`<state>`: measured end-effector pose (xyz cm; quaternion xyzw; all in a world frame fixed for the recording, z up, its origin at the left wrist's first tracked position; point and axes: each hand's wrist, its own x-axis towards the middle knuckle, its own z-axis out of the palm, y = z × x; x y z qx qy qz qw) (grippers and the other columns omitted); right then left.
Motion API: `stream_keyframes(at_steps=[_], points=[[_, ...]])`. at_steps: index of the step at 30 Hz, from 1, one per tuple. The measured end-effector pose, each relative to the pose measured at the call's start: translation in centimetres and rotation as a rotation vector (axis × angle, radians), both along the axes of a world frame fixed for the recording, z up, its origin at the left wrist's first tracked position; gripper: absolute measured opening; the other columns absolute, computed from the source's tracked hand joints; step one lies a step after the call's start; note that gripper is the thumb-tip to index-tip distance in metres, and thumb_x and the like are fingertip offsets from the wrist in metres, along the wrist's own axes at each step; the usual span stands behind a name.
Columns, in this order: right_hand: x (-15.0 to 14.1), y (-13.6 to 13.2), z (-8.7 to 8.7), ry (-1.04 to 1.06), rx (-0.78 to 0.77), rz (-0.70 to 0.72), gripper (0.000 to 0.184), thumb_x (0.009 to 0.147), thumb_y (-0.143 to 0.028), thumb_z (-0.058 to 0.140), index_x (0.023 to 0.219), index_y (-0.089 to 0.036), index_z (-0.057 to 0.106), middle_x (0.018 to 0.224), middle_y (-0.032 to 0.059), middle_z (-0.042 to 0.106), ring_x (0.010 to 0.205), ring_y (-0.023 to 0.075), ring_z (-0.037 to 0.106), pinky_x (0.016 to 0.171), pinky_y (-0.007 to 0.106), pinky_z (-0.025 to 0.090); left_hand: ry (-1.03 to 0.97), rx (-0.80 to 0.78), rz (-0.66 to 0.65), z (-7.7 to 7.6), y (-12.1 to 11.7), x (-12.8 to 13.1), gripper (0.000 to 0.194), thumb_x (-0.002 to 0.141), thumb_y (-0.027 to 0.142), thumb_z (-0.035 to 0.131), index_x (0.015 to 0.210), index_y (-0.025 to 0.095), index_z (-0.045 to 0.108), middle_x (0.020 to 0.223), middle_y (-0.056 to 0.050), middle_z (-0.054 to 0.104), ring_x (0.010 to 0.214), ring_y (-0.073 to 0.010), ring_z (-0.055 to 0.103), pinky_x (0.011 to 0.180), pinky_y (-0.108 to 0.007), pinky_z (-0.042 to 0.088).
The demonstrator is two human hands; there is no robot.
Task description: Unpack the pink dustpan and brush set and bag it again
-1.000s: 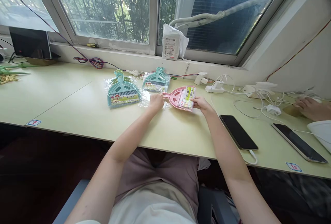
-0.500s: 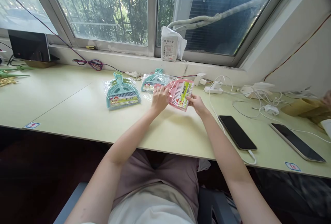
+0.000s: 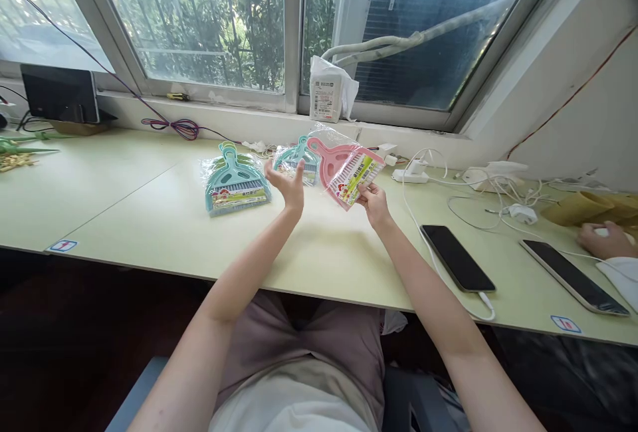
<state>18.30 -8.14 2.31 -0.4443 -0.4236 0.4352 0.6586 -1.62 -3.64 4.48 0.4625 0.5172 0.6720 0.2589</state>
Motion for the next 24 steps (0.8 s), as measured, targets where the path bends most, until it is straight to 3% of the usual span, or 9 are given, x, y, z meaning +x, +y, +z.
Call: stream_keyframes(at_steps=[3,5,7,13,19,21,24], points=[[-0.3,0.0,-0.2,0.009,0.022,0.007,0.034,0.075,-0.043,0.078,0.095,-0.019,0.064,0.097,0.0069,0.075,0.089,0.0217,0.074,0.082,0.037,0.061,-0.335,-0.202,-0.421,-0.8,1.9,-0.1,0.078,0.086,0.056,0.061,0.148,0.024,0.027,0.152,-0.016,0.040,0.143,-0.0272,0.040,0.108,-0.041,0.045],[-0.7,-0.1,-0.3,0.011,0.029,0.012,0.035,0.073,-0.043,0.079,0.095,-0.019,0.064,0.096,0.0069,0.076,0.088,0.0217,0.074,0.081,0.037,0.061,-0.469,-0.213,-0.638,-1.3,2.2,0.5,0.078,0.081,0.055,0.068,0.143,0.022,0.037,0.144,-0.015,0.051,0.132,-0.0270,0.053,0.103,-0.039,0.050],[-1.2,-0.3,-0.4,-0.007,0.024,0.014,0.037,0.072,-0.043,0.080,0.094,-0.019,0.064,0.094,0.0068,0.076,0.088,0.0217,0.073,0.080,0.036,0.062,-0.501,-0.149,-0.753,-1.6,1.6,1.5,0.075,0.074,0.051,0.076,0.137,0.022,0.046,0.137,-0.013,0.059,0.124,-0.0271,0.059,0.101,-0.039,0.051],[-2.4,-0.8,-0.2,-0.019,0.028,-0.060,0.033,0.075,-0.044,0.076,0.091,-0.019,0.062,0.092,0.0072,0.075,0.092,0.0220,0.073,0.081,0.035,0.062,-0.451,-0.124,-0.935,-2.4,-1.3,3.6,0.067,0.063,0.048,0.085,0.119,0.020,0.062,0.119,-0.010,0.070,0.108,-0.0292,0.067,0.091,-0.042,0.055],[-2.3,-0.7,-0.3,0.115,0.044,-0.153,0.024,0.078,-0.036,0.074,0.090,-0.019,0.061,0.097,0.0076,0.075,0.095,0.0219,0.073,0.082,0.034,0.061,-0.395,-0.200,-1.097,-3.4,-2.3,4.5,0.059,0.068,0.051,0.082,0.114,0.018,0.065,0.116,-0.010,0.071,0.107,-0.0242,0.067,0.094,-0.040,0.052],[-2.5,-0.7,-0.4,0.146,0.054,-0.157,0.023,0.078,-0.035,0.073,0.090,-0.019,0.062,0.097,0.0070,0.075,0.095,0.0217,0.072,0.082,0.034,0.061,-0.386,-0.184,-1.074,-3.4,-2.5,4.6,0.055,0.070,0.046,0.081,0.114,0.019,0.064,0.119,-0.010,0.069,0.107,-0.0229,0.066,0.095,-0.039,0.052],[-2.9,-0.8,-0.5,0.188,0.069,-0.136,0.023,0.076,-0.033,0.075,0.090,-0.019,0.063,0.094,0.0052,0.075,0.091,0.0210,0.073,0.082,0.035,0.062,-0.402,-0.168,-0.920,-3.3,-2.4,4.7,0.051,0.070,0.036,0.080,0.115,0.018,0.062,0.118,-0.009,0.069,0.104,-0.0234,0.066,0.089,-0.038,0.053]])
